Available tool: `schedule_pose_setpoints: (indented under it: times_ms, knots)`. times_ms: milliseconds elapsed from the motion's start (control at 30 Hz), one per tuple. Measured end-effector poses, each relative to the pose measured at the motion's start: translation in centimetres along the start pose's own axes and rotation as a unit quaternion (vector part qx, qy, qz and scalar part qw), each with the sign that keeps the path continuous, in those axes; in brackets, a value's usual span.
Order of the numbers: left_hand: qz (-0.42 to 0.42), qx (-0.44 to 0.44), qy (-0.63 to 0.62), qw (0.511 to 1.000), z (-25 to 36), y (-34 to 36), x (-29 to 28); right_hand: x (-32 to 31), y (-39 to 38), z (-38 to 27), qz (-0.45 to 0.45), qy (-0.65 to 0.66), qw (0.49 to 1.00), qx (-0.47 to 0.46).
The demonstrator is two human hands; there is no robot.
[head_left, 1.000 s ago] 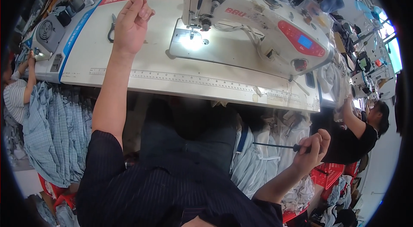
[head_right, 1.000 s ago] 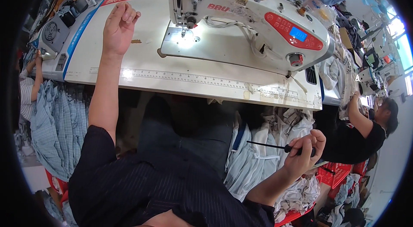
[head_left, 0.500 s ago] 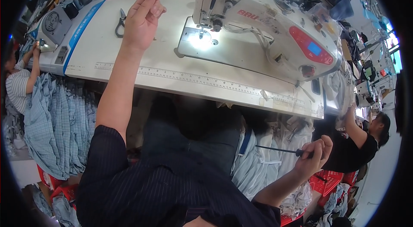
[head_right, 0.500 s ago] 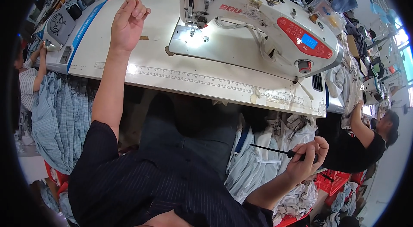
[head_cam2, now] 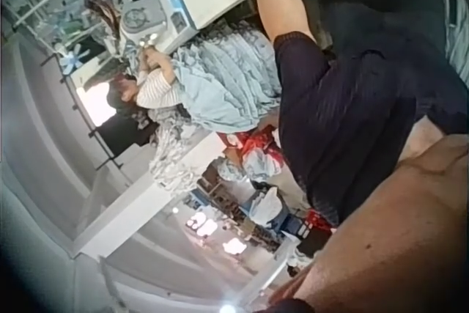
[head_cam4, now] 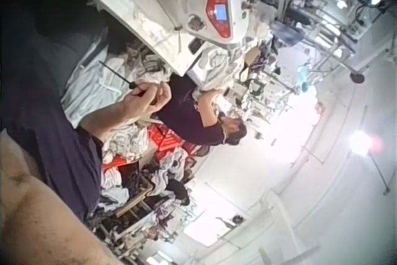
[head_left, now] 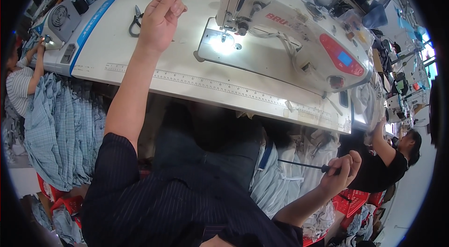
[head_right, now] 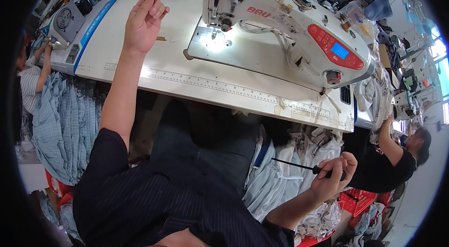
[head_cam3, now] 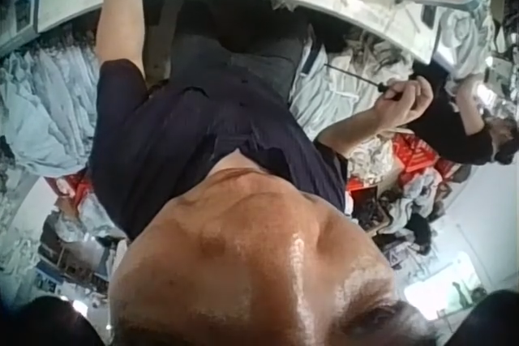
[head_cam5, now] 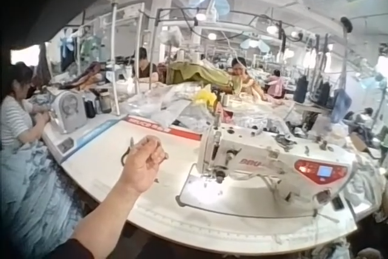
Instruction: Repairing a sewing machine using a screwdriver.
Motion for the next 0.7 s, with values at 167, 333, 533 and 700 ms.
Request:
schedule_pose_setpoints:
  times_ms: [167, 333, 533, 700]
  knots:
    - [-0.002, 0.003, 0.001, 1.000, 0.2, 0.0, 0.1, 0.1, -0.1, -0.2, -0.001, 0.006, 1.000, -0.002]
    - [-0.012, 0.013, -0.047, 0.999, 0.2, 0.0, 0.1, 0.0, -0.1, -0.8, -0.003, 0.005, 1.000, -0.008]
    - [-0.013, 0.011, -0.033, 0.999, 0.4, -0.1, 0.2, 0.4, -0.5, -1.8, -0.010, 0.004, 1.000, -0.014]
    - [-0.007, 0.009, -0.029, 1.000, 0.1, -0.1, 0.1, 0.1, 0.2, -1.6, -0.010, -0.007, 1.000, -0.013]
Point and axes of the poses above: each hand's wrist, its own y-axis towards the middle knuckle, its own x-axis out of the palm, z = x × y, the point moved 8 cm from there along y, towards the middle knuckle, and after that the axes turned 12 degrees about y, right-handed, at the moved point
